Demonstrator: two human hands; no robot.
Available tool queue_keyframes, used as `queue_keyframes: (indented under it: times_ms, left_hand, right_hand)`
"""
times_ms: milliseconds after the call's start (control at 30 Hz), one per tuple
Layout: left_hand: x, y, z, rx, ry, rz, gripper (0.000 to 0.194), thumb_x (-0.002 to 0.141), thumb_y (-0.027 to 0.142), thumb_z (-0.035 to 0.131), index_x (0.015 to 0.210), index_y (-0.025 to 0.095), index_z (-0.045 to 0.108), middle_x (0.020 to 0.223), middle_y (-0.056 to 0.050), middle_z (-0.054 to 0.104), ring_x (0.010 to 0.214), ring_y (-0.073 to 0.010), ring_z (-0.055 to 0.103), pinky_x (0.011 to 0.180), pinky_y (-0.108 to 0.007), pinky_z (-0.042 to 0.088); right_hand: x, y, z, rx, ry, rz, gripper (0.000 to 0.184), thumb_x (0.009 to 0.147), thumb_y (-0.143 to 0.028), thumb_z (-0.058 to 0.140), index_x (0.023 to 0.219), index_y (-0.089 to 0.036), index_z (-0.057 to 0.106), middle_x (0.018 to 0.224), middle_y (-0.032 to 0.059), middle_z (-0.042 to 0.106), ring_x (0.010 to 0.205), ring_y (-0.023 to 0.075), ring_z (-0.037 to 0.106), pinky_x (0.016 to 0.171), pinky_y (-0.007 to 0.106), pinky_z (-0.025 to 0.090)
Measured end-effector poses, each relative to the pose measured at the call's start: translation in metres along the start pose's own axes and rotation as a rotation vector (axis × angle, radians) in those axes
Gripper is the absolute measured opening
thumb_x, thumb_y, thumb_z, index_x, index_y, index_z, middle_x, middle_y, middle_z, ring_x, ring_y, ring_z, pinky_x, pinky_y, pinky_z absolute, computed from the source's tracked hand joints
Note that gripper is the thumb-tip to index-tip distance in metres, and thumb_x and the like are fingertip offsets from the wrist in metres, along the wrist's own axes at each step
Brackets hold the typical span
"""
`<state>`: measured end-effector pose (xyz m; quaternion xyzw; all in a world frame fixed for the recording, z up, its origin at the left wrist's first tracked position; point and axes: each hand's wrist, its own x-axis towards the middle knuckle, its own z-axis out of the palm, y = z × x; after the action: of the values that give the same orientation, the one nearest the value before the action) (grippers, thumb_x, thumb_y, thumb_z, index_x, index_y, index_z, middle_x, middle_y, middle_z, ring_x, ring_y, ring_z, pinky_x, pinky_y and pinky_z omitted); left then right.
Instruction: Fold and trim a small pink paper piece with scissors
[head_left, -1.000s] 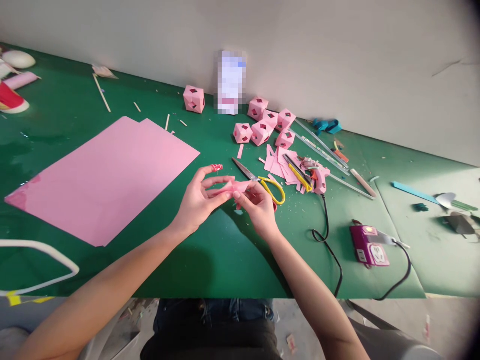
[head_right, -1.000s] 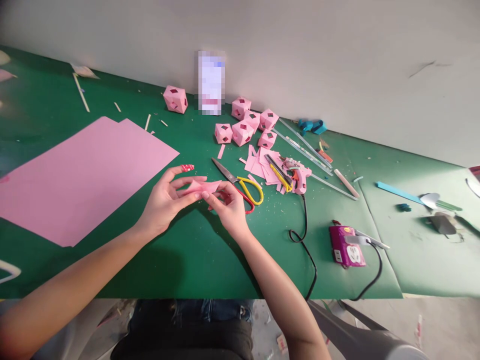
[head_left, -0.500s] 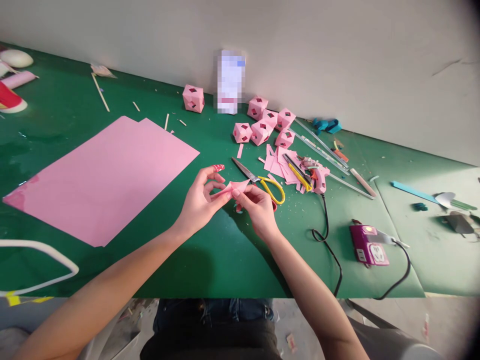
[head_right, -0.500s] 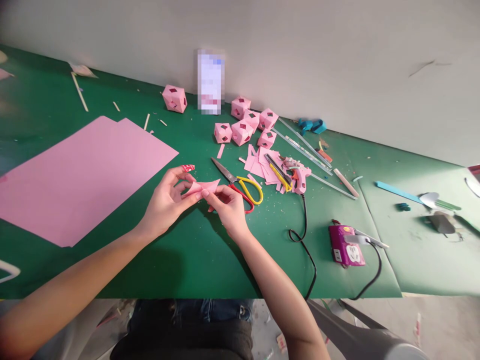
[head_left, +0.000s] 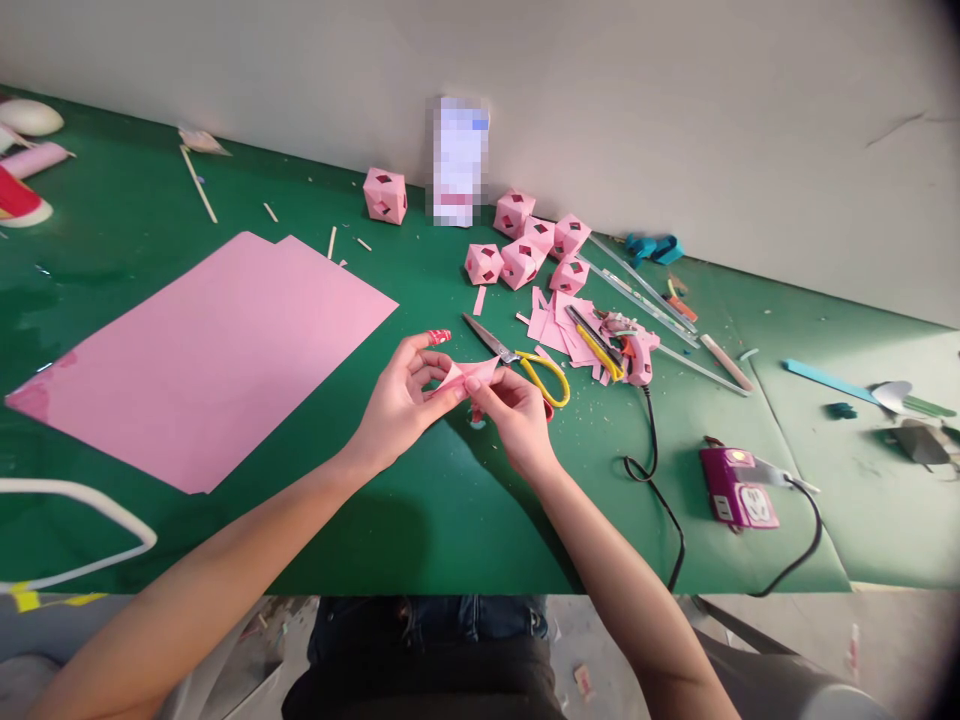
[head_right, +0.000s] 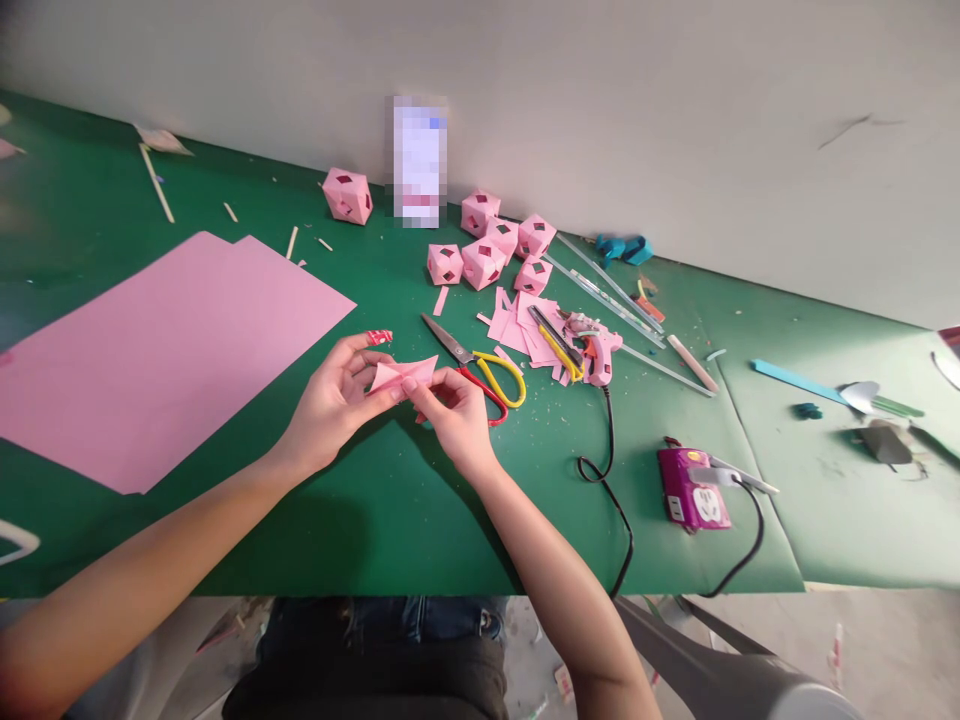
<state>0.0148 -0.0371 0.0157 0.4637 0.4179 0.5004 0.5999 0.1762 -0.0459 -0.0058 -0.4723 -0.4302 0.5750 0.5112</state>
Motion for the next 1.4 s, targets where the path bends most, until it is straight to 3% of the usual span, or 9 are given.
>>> queue_keyframes:
  times_ms: [100, 300, 667, 833, 967, 1100, 1233, 1400]
  left_hand:
    - [-0.001, 0.002, 0.001, -0.021, -0.006, -0.043, 0.069, 0.073, 0.041, 0.092, 0.127, 0.022, 0.053, 0.098, -0.003, 0.070, 0.098, -0.0209, 0.072, 0.090, -0.036, 0.062]
    - [-0.001, 0.001, -0.001, -0.022, -0.002, -0.083, 0.065, 0.075, 0.041, 0.090, 0.125, 0.021, 0.054, 0.090, -0.001, 0.074, 0.080, -0.0193, 0.074, 0.088, -0.039, 0.062]
    - [0.002, -0.004, -0.003, -0.041, -0.015, -0.114, 0.051, 0.077, 0.035, 0.087, 0.120, 0.019, 0.062, 0.092, -0.003, 0.077, 0.085, -0.0190, 0.075, 0.084, -0.035, 0.064]
    - [0.004, -0.006, -0.007, 0.004, 0.006, -0.113, 0.049, 0.077, 0.031, 0.085, 0.120, 0.020, 0.063, 0.092, -0.003, 0.078, 0.081, -0.0190, 0.074, 0.079, -0.034, 0.063]
    - [0.003, -0.007, -0.007, 0.094, 0.002, -0.053, 0.044, 0.081, 0.030, 0.080, 0.122, 0.021, 0.065, 0.094, -0.003, 0.078, 0.078, -0.0182, 0.073, 0.074, -0.031, 0.062]
    - [0.003, -0.010, -0.007, 0.134, 0.040, -0.008, 0.049, 0.083, 0.038, 0.083, 0.124, 0.022, 0.064, 0.095, -0.004, 0.078, 0.083, -0.0197, 0.074, 0.074, -0.031, 0.062]
    - [0.007, -0.011, -0.011, 0.141, 0.062, -0.033, 0.051, 0.083, 0.043, 0.083, 0.124, 0.021, 0.062, 0.089, -0.003, 0.077, 0.080, -0.0193, 0.074, 0.075, -0.032, 0.063]
    - [0.008, -0.005, -0.018, 0.259, 0.007, -0.007, 0.050, 0.087, 0.039, 0.079, 0.129, 0.021, 0.058, 0.088, -0.002, 0.075, 0.083, -0.0201, 0.074, 0.082, -0.034, 0.060]
  right_hand:
    - [0.000, -0.001, 0.001, -0.015, -0.003, -0.012, 0.041, 0.076, -0.057, 0.087, 0.075, -0.021, 0.066, 0.068, -0.0021, 0.066, 0.058, 0.0118, 0.057, 0.055, 0.026, 0.051]
    - [0.000, -0.001, 0.002, -0.019, -0.013, -0.024, 0.043, 0.077, -0.059, 0.086, 0.075, -0.022, 0.064, 0.070, -0.0008, 0.070, 0.059, 0.0125, 0.058, 0.055, 0.026, 0.052]
    - [-0.002, -0.003, 0.000, -0.086, -0.034, -0.080, 0.043, 0.081, -0.056, 0.084, 0.073, -0.022, 0.061, 0.070, -0.0006, 0.070, 0.063, 0.0138, 0.062, 0.057, 0.027, 0.051]
    - [0.000, -0.007, -0.004, -0.168, 0.094, -0.160, 0.037, 0.080, -0.056, 0.085, 0.093, -0.023, 0.073, 0.084, 0.0016, 0.075, 0.070, 0.0160, 0.067, 0.058, 0.028, 0.053]
    - [-0.001, -0.002, -0.004, -0.255, 0.179, -0.213, 0.031, 0.085, -0.053, 0.081, 0.081, -0.023, 0.071, 0.075, 0.0020, 0.075, 0.066, 0.0174, 0.068, 0.062, 0.032, 0.057]
    - [-0.007, 0.005, -0.001, -0.466, 0.230, -0.379, 0.020, 0.091, -0.041, 0.074, 0.080, -0.025, 0.070, 0.078, 0.0022, 0.078, 0.063, 0.0176, 0.069, 0.063, 0.033, 0.059]
    - [-0.011, 0.000, -0.001, -0.632, 0.124, -0.499, 0.012, 0.094, -0.038, 0.072, 0.090, -0.028, 0.078, 0.089, 0.0036, 0.083, 0.071, 0.0199, 0.074, 0.072, 0.035, 0.063]
    - [-0.008, -0.008, -0.011, -0.454, -0.042, -0.298, 0.018, 0.092, -0.044, 0.077, 0.092, -0.027, 0.082, 0.091, 0.0029, 0.084, 0.077, 0.0217, 0.078, 0.077, 0.037, 0.065]
